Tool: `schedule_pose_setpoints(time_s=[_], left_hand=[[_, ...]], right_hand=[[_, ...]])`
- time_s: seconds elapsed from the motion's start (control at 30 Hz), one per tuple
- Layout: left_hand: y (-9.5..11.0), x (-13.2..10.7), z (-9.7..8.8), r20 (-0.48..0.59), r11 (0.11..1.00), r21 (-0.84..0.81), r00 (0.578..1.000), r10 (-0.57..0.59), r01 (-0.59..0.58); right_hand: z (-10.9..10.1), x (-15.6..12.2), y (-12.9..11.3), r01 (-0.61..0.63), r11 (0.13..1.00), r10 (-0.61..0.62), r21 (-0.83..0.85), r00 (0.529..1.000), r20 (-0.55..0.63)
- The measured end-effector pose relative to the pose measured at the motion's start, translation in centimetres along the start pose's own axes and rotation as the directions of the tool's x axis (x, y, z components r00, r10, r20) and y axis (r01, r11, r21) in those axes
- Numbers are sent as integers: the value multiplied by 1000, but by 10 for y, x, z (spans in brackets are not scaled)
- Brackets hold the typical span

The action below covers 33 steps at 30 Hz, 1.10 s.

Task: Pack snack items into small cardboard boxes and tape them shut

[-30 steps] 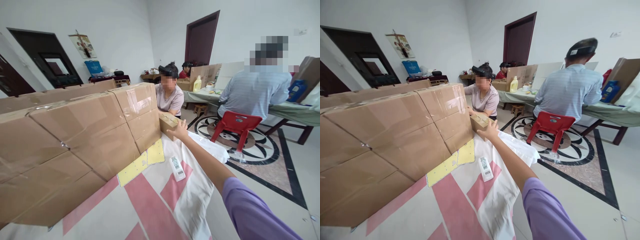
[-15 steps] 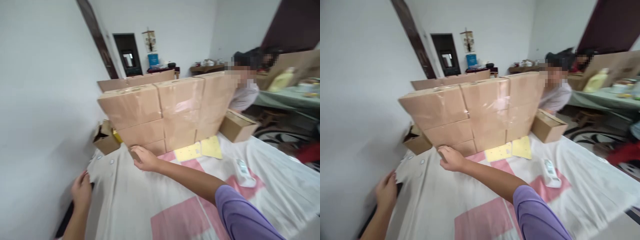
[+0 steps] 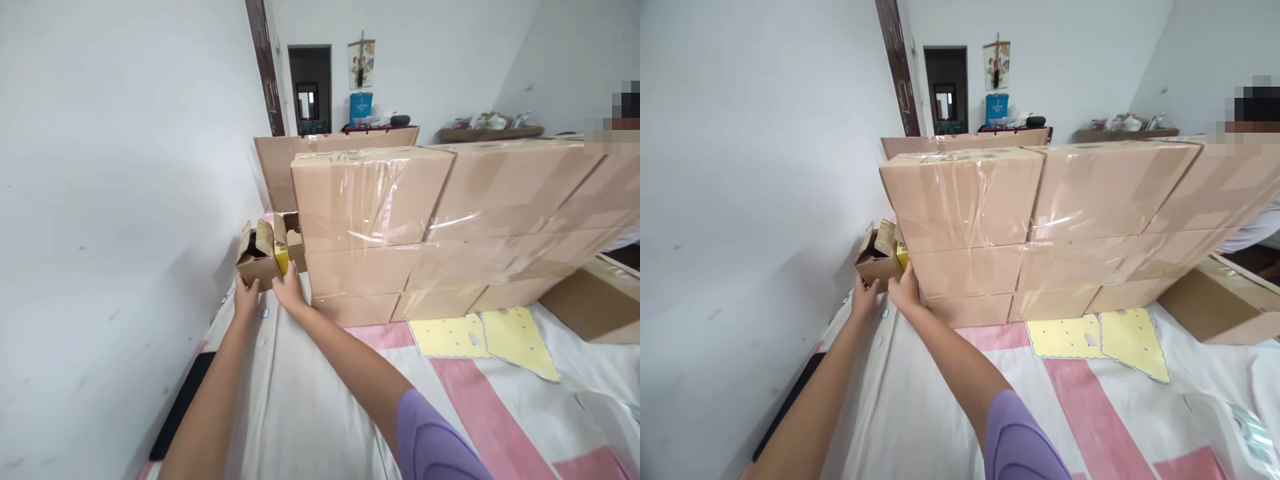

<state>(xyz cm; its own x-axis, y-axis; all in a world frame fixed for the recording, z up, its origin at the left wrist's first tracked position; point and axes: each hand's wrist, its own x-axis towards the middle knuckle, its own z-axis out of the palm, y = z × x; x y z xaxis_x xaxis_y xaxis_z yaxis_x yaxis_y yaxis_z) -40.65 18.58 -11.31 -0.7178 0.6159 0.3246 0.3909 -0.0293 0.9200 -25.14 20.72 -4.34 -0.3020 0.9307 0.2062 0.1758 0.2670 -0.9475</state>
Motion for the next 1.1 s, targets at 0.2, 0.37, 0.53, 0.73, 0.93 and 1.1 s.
schedule_pose_setpoints(time_s=[0.2,0.37,0.53,0.73,0.93,1.1], left_hand=[[-2,-8,10,-135,997,83,991,2,9],[-4,-5,5,-181,990,132,983,-33,57],[-5,0,-2,-170,983,170,985,-39,68],[-1,-2,-4,-160,985,163,987,-34,60],[0,-1,-4,-152,986,153,987,-44,67],[1,-2,-4,-154,986,146,987,-53,76]], right_hand=[[25,9,12,72,992,-49,107,978,-202],[34,21,23,32,990,-7,138,984,-176],[38,33,27,40,993,-15,113,977,-212],[47,36,24,63,994,-49,92,988,-145],[57,33,26,74,996,-64,49,982,-177],[51,46,26,70,991,-33,117,956,-292]])
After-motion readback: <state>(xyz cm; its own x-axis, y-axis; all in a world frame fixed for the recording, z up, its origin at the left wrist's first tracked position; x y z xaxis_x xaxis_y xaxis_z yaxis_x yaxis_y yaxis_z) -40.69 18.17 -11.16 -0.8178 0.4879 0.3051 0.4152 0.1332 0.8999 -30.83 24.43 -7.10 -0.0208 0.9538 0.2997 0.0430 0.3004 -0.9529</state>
